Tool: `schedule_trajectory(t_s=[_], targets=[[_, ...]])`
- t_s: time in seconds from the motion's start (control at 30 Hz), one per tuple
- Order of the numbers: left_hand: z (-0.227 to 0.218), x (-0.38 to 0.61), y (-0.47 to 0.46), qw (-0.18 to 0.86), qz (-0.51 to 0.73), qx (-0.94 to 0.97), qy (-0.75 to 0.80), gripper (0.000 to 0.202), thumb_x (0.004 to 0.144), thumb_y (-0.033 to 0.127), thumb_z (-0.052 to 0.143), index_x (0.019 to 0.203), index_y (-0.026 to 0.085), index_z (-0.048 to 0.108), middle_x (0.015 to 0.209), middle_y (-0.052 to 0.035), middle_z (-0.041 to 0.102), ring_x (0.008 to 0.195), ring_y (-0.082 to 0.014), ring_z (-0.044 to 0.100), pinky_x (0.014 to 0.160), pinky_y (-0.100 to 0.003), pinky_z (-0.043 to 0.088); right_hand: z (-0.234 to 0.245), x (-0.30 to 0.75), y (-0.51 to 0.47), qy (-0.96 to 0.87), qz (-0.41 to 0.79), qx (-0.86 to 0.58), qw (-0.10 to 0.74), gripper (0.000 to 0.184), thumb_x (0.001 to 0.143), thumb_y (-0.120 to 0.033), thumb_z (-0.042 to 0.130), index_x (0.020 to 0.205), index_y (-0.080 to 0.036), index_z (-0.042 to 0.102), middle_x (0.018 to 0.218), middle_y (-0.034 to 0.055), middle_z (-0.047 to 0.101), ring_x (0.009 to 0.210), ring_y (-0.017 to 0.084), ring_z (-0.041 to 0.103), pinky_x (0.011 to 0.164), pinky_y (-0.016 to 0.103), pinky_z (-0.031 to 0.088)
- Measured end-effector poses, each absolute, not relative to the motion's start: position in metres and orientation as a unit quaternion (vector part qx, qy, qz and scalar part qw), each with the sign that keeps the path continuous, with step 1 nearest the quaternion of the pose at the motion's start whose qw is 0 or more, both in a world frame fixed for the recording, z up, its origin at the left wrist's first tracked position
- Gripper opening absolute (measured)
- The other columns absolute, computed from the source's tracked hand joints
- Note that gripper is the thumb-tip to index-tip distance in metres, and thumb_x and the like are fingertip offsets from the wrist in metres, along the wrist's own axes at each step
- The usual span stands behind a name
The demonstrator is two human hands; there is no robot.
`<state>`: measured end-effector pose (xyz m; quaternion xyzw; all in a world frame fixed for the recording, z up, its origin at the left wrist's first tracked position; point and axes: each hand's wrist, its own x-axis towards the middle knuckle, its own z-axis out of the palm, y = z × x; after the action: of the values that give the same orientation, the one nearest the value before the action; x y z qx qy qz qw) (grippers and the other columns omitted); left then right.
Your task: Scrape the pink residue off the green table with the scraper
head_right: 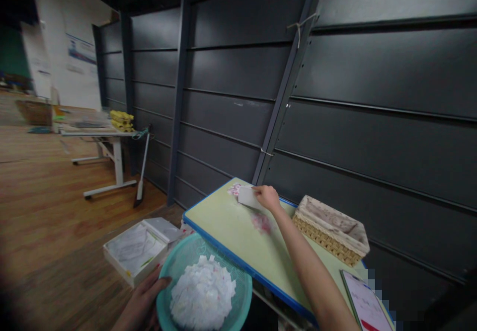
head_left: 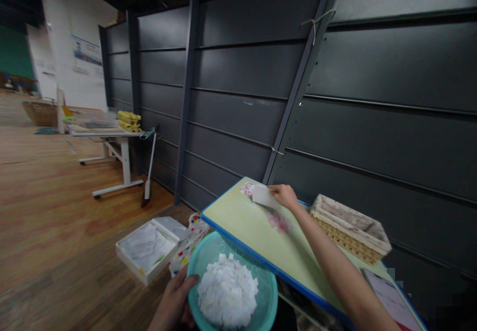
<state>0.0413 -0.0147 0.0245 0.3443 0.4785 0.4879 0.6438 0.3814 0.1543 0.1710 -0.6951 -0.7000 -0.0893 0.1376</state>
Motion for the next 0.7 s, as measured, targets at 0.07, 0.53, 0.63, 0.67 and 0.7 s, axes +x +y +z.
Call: schedule_trajectory(t_s=[0.07, 0.53, 0.63, 0.67, 0.7], targets=[[0.024, 0.042, -0.014, 0.626, 0.49, 0.358, 0.489, 0.061, 0.073, 0.037, 0.061, 0.126, 0.007, 0.049, 0.03, 0.0015, 0.055, 0.024, -0.011, 0.041, 0.025, -0.017, 0.033, 0.172, 0.383, 0.154, -0.696, -0.086, -0.699, 0.141, 0.042, 0.08, -0.019, 0.049, 0.118, -0.026, 0.066, 0.113, 0.0053, 0.068, 0.106, 0.022, 0.062, 0.087, 0.026, 0.045], [0.027, 0.041, -0.015, 0.615, 0.47, 0.372, 0.513, 0.068, 0.08, 0.033, 0.054, 0.136, 0.004, 0.031, 0.031, 0.0055, 0.051, 0.026, -0.0113, 0.042, 0.027, -0.017, 0.033, 0.173, 0.378, 0.151, -0.676, -0.1, -0.722, 0.107, 0.043, 0.079, -0.02, 0.049, 0.118, -0.025, 0.066, 0.112, 0.0074, 0.069, 0.104, 0.023, 0.063, 0.086, 0.027, 0.046], [0.027, 0.041, -0.015, 0.619, 0.471, 0.368, 0.509, 0.071, 0.081, 0.031, 0.053, 0.139, 0.003, 0.025, 0.033, 0.0053, 0.053, 0.027, -0.0108, 0.041, 0.027, -0.018, 0.034, 0.175, 0.376, 0.149, -0.678, -0.112, -0.722, 0.076, 0.045, 0.08, -0.019, 0.046, 0.121, -0.026, 0.064, 0.112, 0.0081, 0.068, 0.104, 0.023, 0.063, 0.085, 0.028, 0.046], [0.028, 0.041, -0.015, 0.621, 0.471, 0.369, 0.506, 0.072, 0.081, 0.031, 0.053, 0.14, 0.002, 0.022, 0.033, 0.0052, 0.053, 0.027, -0.0107, 0.041, 0.027, -0.018, 0.034, 0.176, 0.375, 0.148, -0.678, -0.117, -0.722, 0.068, 0.045, 0.08, -0.019, 0.046, 0.121, -0.026, 0.064, 0.112, 0.0086, 0.069, 0.104, 0.024, 0.063, 0.085, 0.028, 0.046], [0.028, 0.041, -0.015, 0.621, 0.471, 0.371, 0.505, 0.072, 0.081, 0.03, 0.053, 0.14, 0.002, 0.022, 0.033, 0.0051, 0.053, 0.026, -0.0107, 0.041, 0.027, -0.018, 0.033, 0.177, 0.374, 0.148, -0.678, -0.122, -0.723, 0.061, 0.046, 0.081, -0.019, 0.045, 0.122, -0.026, 0.063, 0.112, 0.0091, 0.069, 0.103, 0.024, 0.063, 0.085, 0.029, 0.046]])
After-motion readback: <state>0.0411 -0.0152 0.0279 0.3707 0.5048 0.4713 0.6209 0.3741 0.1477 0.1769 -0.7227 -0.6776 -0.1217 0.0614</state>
